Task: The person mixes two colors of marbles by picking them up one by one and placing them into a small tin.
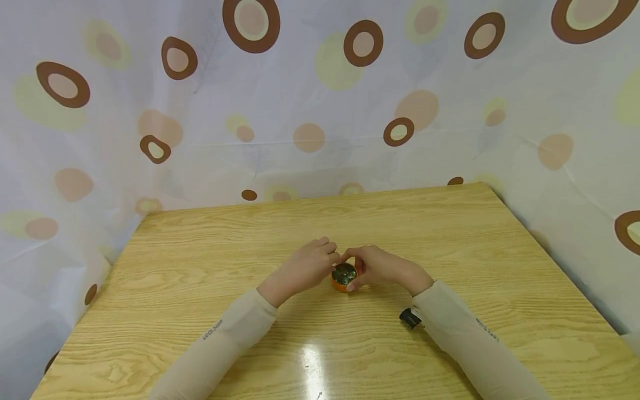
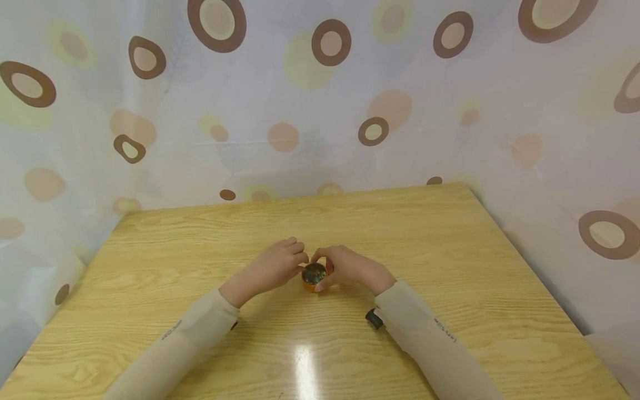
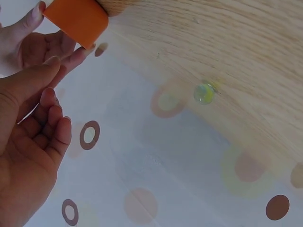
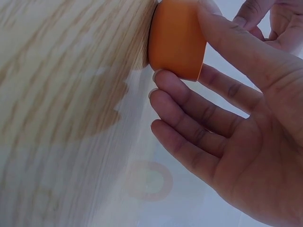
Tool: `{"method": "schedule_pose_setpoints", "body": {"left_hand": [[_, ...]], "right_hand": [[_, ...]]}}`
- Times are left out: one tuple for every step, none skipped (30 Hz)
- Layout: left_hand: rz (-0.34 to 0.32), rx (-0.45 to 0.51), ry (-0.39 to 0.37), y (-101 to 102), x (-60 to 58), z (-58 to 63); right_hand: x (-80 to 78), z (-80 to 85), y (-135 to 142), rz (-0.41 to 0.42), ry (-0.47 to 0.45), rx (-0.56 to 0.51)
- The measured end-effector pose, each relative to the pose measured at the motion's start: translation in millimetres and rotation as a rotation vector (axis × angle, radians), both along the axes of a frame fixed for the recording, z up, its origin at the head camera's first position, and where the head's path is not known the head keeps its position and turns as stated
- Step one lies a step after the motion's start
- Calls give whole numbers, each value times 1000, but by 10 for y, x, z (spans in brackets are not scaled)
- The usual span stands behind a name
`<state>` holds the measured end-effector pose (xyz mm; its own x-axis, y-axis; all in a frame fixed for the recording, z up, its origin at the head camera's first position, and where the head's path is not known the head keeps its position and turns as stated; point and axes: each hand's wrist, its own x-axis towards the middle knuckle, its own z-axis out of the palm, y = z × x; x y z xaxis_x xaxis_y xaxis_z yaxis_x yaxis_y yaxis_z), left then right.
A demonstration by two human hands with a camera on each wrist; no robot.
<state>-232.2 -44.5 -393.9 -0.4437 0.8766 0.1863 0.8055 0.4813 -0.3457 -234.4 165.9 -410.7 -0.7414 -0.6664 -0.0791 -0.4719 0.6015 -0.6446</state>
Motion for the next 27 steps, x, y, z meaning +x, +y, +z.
{"method": "schedule_pose_setpoints", "body": {"left_hand": [[4,1,-6,-7,-5,0],[9,-1,-8,-14,-8,4],[13,6,-17,-23,-11,7],[16,8,-21,-30,-17,8],[18,20,-31,-39,-22,12],[20,33,-42,-49,-25,16],[23,43,-52,-58,-31,17],[27,53,-62,-69,-36,18],[30,64,-71,-80,-42,17],[32,68,-74,-91,-50,18],[32,75,-74,-102,-57,18],[34,78,-73,-113,-64,18],[37,77,-70,-125,-73,14],[39,77,-65,-137,-81,11],[41,76,-62,-147,-91,6],[43,73,-56,-157,-103,0],[49,69,-56,-167,-114,-8],[59,64,-59,-179,-125,-15],[72,58,-61,-190,-136,-23],[86,54,-65,-201,-148,-32],[102,49,-72,-212,-160,-41],[121,42,-77,-223,-172,-51],[141,35,-86,-235,-181,-59],[158,30,-90,-247,-191,-67],[172,26,-95,-257,-201,-75],[185,24,-105,-266,-210,-79],[197,21,-111,-273,-216,-80]], "right_hand": [[1,2,-2,-1,-2,-1],[2,3,-1,-2,-2,-1],[3,6,0,-1,0,0],[3,6,-1,-2,0,2],[3,6,-1,-4,-1,3],[4,7,-2,-5,-3,5],[3,7,-3,-6,-3,7],[3,7,-5,-7,-4,8],[3,8,-6,-9,-4,9],[3,8,-7,-9,-6,10],[3,8,-8,-10,-5,10],[4,10,-9,-11,-6,11],[6,11,-11,-13,-9,12],[7,12,-11,-16,-12,12],[9,15,-12,-19,-16,14],[9,16,-12,-19,-18,16],[8,17,-13,-20,-19,17],[10,21,-15,-23,-22,20],[10,21,-18,-25,-24,23],[10,21,-20,-27,-23,26],[9,20,-22,-28,-22,29],[8,18,-25,-27,-21,30],[9,17,-26,-28,-21,30],[11,17,-28,-29,-23,31],[10,14,-28,-28,-23,30],[11,17,-26,-27,-23,28],[13,19,-25,-28,-24,27]]}}
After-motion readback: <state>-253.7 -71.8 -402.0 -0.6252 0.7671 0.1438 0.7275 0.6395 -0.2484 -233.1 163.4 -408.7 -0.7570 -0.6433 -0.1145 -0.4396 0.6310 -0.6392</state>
